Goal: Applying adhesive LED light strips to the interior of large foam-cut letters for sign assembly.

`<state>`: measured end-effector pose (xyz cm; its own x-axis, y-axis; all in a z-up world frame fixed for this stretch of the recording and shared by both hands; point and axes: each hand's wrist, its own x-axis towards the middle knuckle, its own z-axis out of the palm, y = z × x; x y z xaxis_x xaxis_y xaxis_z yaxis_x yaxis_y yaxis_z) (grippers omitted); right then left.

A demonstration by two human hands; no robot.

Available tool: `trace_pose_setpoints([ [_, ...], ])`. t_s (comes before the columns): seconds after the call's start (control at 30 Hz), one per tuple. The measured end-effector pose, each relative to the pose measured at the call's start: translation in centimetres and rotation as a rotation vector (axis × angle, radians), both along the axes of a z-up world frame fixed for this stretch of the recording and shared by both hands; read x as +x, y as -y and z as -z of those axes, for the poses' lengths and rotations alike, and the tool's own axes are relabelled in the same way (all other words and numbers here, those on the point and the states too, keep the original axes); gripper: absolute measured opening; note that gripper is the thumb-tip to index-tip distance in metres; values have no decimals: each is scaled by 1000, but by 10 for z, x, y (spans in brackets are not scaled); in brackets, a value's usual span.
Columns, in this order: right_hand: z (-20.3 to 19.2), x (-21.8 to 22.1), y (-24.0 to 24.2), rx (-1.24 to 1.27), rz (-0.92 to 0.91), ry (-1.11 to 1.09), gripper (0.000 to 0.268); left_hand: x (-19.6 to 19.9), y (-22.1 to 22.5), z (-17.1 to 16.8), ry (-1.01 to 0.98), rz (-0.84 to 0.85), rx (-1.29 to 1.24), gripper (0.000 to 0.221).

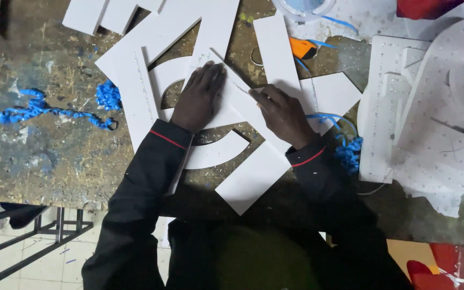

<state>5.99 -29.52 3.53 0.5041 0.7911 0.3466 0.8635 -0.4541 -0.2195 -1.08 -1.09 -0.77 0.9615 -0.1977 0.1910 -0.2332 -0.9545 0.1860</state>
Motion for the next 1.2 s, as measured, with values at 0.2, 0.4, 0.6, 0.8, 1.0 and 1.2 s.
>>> trace_pose_setpoints([
  [0.2,-20,-15,-4,11,-6,-62,25,-6,-2,-3,45,27,-64,67],
  [0.4,-29,-19,-5,84,39,-35,27,-5,1,-5,69,12,-143,66],
  [0.6,-5,-23,2,100,47,5,29,-3,1,1,95,-26,-139,62],
  [0.8,24,-33,-1,278,9,85,49,-6,-3,2,163,95,-206,68],
  [1.0,24,-32,-1,339,-4,65,46,-6,0,-3,162,94,-258,57],
  [1.2,26,-28,-1,277,23,182,26,-6,-1,-2,120,18,-102,71],
])
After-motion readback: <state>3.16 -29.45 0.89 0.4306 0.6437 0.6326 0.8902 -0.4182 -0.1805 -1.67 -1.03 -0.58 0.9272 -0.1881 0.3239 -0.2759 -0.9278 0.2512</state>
